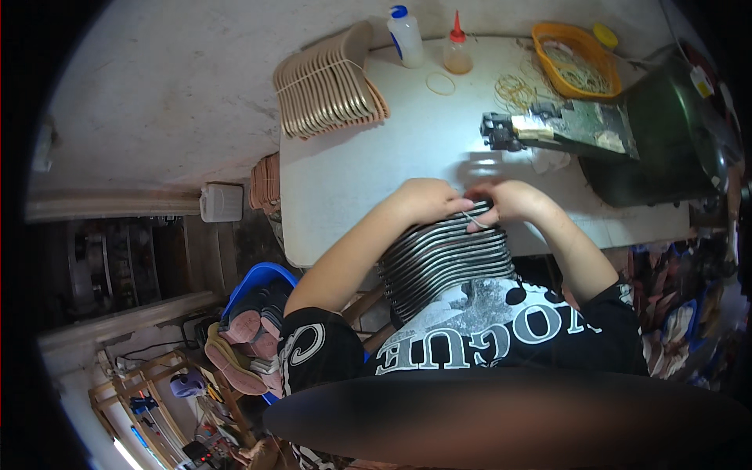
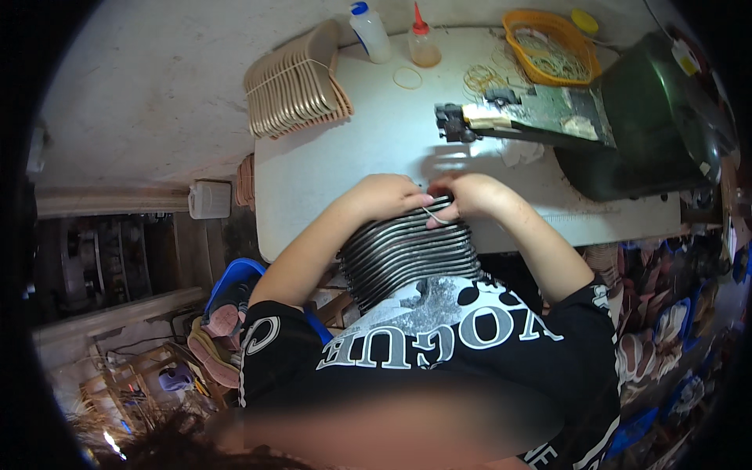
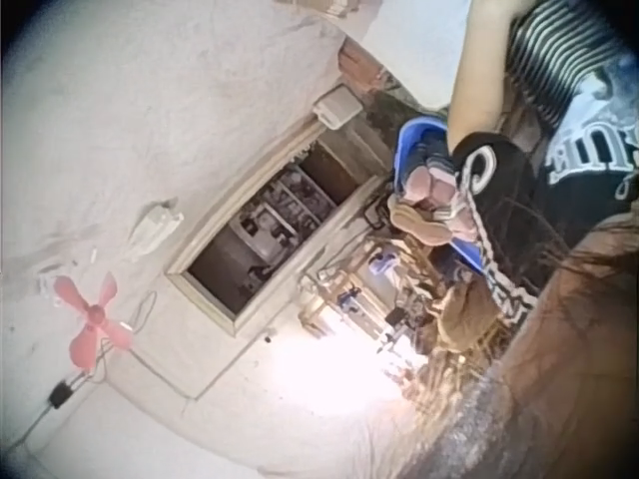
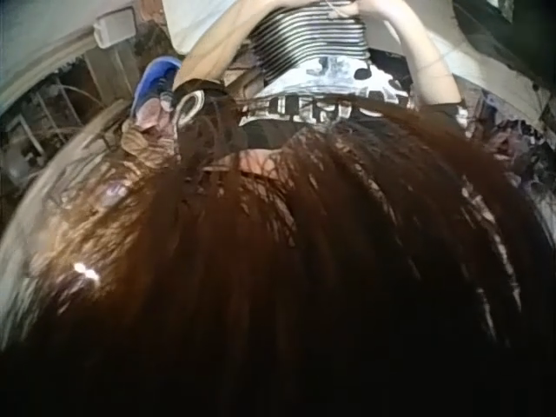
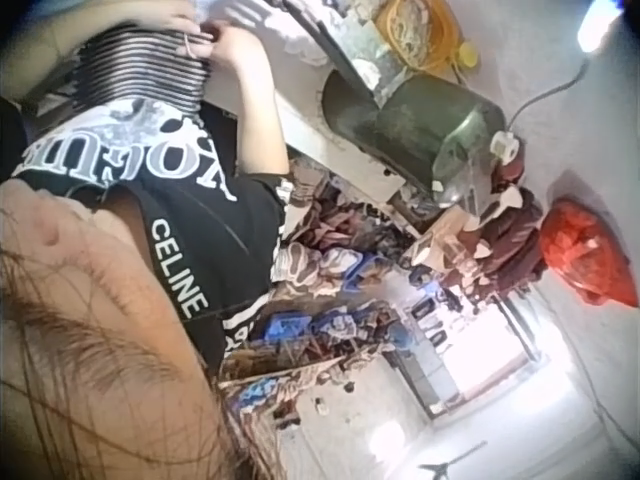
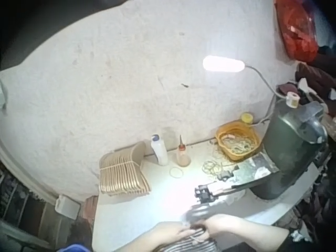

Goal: The recorder is organizing and inspecting individual shoe sole or insole components at a manufacturing workstation.

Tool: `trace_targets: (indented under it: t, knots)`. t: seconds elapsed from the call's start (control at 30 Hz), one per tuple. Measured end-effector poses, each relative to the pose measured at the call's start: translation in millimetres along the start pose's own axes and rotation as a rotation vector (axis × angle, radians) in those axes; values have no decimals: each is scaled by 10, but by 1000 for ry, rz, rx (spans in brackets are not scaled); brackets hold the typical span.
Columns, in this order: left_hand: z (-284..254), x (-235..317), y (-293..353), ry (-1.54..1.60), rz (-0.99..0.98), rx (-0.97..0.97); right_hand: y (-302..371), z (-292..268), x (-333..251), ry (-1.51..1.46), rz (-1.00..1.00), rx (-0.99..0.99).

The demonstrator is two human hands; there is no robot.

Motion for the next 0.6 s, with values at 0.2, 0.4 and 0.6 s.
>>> trace_targets:
  t: [0.2,0.4,0.6]
  knots:
    - [43,-282,258,64,-229,107,-13,8,202,-49,-25,17]
    - [287,-570,798,605,-390,305,350,335,353,-278,72,-206]
    - [470,-675,1312,1162,-536,360,855,744,400,-471,183,-289]
Point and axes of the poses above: each hand's wrist, its own y-axis away from the middle knuckle, its own z-axis out of the palm, x = y × z, the point moved 8 cm from there along -y, towards the middle knuckle, and after that the axes turned 11 degrees about x, right-handed, at the moved point
